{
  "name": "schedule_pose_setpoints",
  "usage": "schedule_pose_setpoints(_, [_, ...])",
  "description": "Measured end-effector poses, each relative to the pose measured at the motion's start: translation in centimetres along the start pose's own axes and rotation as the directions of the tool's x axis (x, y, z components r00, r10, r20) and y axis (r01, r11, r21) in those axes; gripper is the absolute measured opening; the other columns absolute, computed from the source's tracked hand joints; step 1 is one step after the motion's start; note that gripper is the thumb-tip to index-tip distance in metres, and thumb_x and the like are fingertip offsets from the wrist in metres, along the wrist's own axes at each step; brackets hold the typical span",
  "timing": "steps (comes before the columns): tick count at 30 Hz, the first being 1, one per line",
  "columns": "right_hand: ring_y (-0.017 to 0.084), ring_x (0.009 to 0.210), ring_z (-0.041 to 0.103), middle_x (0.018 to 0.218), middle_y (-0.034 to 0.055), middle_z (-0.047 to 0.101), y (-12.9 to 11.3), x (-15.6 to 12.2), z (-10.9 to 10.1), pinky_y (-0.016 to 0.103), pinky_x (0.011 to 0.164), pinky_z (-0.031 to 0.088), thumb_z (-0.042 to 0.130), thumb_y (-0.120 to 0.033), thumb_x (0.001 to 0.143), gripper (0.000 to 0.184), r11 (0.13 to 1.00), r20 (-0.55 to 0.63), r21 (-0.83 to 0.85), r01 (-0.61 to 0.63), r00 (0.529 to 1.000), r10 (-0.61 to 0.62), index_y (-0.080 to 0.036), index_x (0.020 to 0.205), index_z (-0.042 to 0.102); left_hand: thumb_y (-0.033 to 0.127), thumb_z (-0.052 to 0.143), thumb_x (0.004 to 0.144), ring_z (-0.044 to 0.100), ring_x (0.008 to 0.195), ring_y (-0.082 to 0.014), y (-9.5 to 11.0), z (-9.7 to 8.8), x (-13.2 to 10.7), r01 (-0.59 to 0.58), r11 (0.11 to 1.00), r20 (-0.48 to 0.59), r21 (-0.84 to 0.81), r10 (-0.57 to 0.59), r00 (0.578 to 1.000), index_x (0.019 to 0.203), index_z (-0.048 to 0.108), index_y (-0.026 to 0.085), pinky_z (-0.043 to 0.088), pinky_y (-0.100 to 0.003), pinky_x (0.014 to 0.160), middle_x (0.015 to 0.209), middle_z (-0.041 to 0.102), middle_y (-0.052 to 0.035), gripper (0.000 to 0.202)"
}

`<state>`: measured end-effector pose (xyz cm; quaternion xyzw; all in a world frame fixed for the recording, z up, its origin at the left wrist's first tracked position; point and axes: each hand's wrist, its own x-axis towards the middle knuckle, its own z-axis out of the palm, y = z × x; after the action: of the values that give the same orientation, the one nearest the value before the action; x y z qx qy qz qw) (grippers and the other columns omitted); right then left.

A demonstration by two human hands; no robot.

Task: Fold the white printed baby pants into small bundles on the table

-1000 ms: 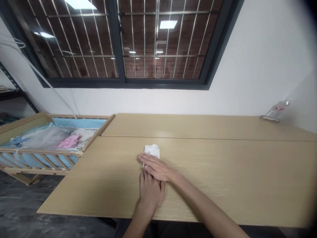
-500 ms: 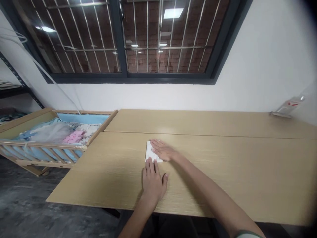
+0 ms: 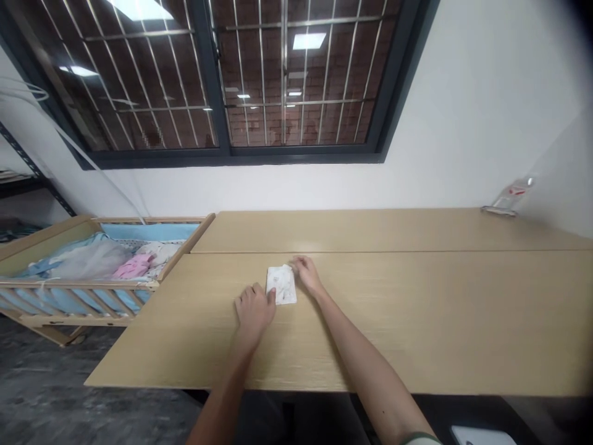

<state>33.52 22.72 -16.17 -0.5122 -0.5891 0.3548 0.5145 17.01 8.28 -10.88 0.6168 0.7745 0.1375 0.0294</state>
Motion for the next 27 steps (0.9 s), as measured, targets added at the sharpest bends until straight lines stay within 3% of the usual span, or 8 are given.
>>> schedule_pose_setpoints(3, [0.022, 0.097, 0.063, 0.109, 0.0112, 0.070, -0.4, -1.3, 0.2, 0.038, 0.095, 0.051, 0.062, -0.043, 0.082, 0.038, 1.000, 0.049, 0.004, -0.009, 0.999, 0.008, -0.015, 0.107, 0.067, 0.052, 0.037, 0.100, 0.063, 0.113, -0.0372, -0.1, 0.1, 1.8, 0.006, 1.000, 0.080, 0.012, -0.007, 0.997, 0.118, 0.063, 0.004, 0.042, -0.046, 0.097, 0.120, 0.067, -0.0262, 0.057])
schedule_pose_setpoints(7, [0.018, 0.081, 0.060, 0.089, 0.0038, 0.067, -1.2, -2.6, 0.4, 0.035, 0.084, 0.052, 0.072, -0.031, 0.070, 0.031, 1.000, 0.097, -0.009, -0.024, 0.995, 0.025, -0.015, 0.096, 0.068, 0.045, 0.040, 0.099, 0.066, 0.110, -0.0340, 0.4, 0.6, 2.6, -0.033, 0.999, 0.130, -0.040, 0.038, 0.991, 0.116, 0.064, 0.006, 0.045, -0.041, 0.093, 0.118, 0.069, -0.0242, 0.049])
schedule_pose_setpoints(11, [0.016, 0.072, 0.057, 0.076, -0.0016, 0.062, -2.8, -4.7, 0.6, 0.031, 0.074, 0.052, 0.073, -0.029, 0.068, 0.025, 0.998, 0.114, 0.006, -0.060, 0.992, 0.058, -0.016, 0.088, 0.064, 0.040, 0.042, 0.097, 0.069, 0.101, -0.0303, -0.1, -0.1, 1.9, -0.065, 0.991, 0.138, -0.114, 0.080, 0.987, 0.107, 0.066, 0.010, 0.046, -0.036, 0.083, 0.108, 0.073, -0.0212, 0.039])
schedule_pose_setpoints(15, [0.015, 0.068, 0.057, 0.076, -0.0016, 0.063, -5.3, -8.7, 1.2, 0.029, 0.068, 0.050, 0.075, -0.032, 0.070, 0.027, 0.974, 0.240, 0.143, -0.173, 0.961, 0.136, -0.018, 0.087, 0.059, 0.040, 0.047, 0.093, 0.067, 0.083, -0.0227, -2.8, -1.5, -0.1, -0.105, 0.970, 0.119, -0.217, 0.133, 0.984, 0.085, 0.062, 0.018, 0.043, -0.029, 0.071, 0.088, 0.073, -0.0105, 0.028])
schedule_pose_setpoints(18, [0.015, 0.072, 0.058, 0.083, -0.0004, 0.065, -7.6, -12.6, 2.0, 0.027, 0.069, 0.046, 0.078, -0.029, 0.067, 0.030, 0.928, 0.397, 0.235, -0.291, 0.900, 0.182, -0.018, 0.089, 0.060, 0.040, 0.049, 0.088, 0.059, 0.069, -0.0170, -6.5, -3.1, -2.5, -0.135, 0.944, 0.093, -0.302, 0.171, 0.981, 0.069, 0.050, 0.022, 0.040, -0.025, 0.064, 0.069, 0.061, -0.0007, 0.026])
schedule_pose_setpoints(21, [0.012, 0.066, 0.052, 0.075, -0.0037, 0.059, -9.6, -16.5, 3.4, 0.024, 0.062, 0.038, 0.080, -0.030, 0.067, 0.028, 0.925, 0.530, 0.166, -0.342, 0.822, 0.209, -0.019, 0.085, 0.062, 0.046, 0.052, 0.083, 0.048, 0.062, -0.0148, -11.3, -5.4, -5.8, -0.212, 0.849, 0.043, -0.483, 0.265, 0.963, 0.064, 0.038, 0.024, 0.035, -0.024, 0.060, 0.062, 0.044, 0.0043, 0.032])
schedule_pose_setpoints(24, [0.011, 0.064, 0.049, 0.070, -0.0049, 0.057, -11.1, -20.0, 5.3, 0.023, 0.059, 0.033, 0.082, -0.035, 0.066, 0.030, 0.908, 0.695, 0.129, -0.399, 0.689, 0.204, -0.019, 0.080, 0.062, 0.046, 0.055, 0.082, 0.043, 0.062, -0.0145, -16.7, -7.8, -9.5, -0.213, 0.845, 0.108, -0.490, 0.302, 0.947, 0.063, 0.039, 0.024, 0.033, -0.024, 0.059, 0.062, 0.043, 0.0050, 0.033])
schedule_pose_setpoints(27, [0.012, 0.065, 0.049, 0.070, -0.0045, 0.059, -11.9, -23.2, 7.5, 0.025, 0.061, 0.034, 0.085, -0.040, 0.062, 0.031, 0.895, 0.839, 0.114, -0.430, 0.524, 0.145, -0.020, 0.075, 0.065, 0.047, 0.063, 0.077, 0.050, 0.070, -0.0169, -22.2, -8.7, -13.0, -0.153, 0.909, 0.192, -0.388, 0.242, 0.951, 0.063, 0.052, 0.023, 0.039, -0.025, 0.066, 0.066, 0.054, 0.0036, 0.030])
